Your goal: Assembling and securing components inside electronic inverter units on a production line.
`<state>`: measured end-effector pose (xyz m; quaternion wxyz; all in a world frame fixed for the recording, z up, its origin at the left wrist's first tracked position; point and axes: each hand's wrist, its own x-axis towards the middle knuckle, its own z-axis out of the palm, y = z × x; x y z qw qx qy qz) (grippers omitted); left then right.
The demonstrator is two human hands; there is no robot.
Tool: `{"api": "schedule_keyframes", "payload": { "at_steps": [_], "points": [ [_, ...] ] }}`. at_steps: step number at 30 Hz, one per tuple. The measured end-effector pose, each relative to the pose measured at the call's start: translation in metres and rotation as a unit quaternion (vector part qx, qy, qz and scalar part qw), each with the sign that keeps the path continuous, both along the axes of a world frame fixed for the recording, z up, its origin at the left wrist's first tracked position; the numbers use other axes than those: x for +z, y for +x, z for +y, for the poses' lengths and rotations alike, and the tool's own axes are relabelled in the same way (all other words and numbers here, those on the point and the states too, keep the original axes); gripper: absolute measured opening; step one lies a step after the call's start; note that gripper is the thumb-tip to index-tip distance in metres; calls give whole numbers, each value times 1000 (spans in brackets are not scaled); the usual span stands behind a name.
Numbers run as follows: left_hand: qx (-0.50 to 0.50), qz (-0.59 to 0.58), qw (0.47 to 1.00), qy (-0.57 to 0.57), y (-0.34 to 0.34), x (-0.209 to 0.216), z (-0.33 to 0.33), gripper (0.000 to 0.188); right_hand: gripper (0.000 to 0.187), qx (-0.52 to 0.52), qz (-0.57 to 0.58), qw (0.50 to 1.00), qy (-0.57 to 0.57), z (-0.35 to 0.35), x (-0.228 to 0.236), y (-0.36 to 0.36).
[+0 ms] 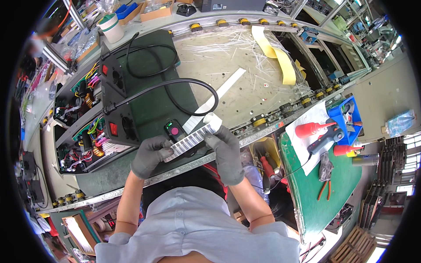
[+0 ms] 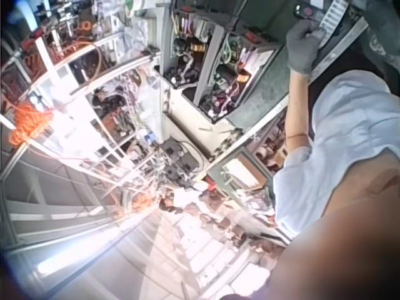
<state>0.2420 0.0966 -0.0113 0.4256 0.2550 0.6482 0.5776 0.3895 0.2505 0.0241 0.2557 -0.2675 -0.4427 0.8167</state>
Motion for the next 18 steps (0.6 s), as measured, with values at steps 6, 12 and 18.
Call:
{"api": "schedule_keyframes", "payload": {
  "at_steps": [6, 12, 18],
  "points": [
    [-4, -22, 1000, 10, 2, 6, 0, 4, 37, 13, -24, 1000, 14, 5, -9, 2],
    [-6, -23, 999, 35, 0, 2, -2, 5, 36, 18, -11, 1000, -8, 1, 0, -1],
    [-2, -23, 1000, 19, 2, 5, -1, 5, 30, 41, -33, 998, 34, -6, 0, -3]
  ]
}}
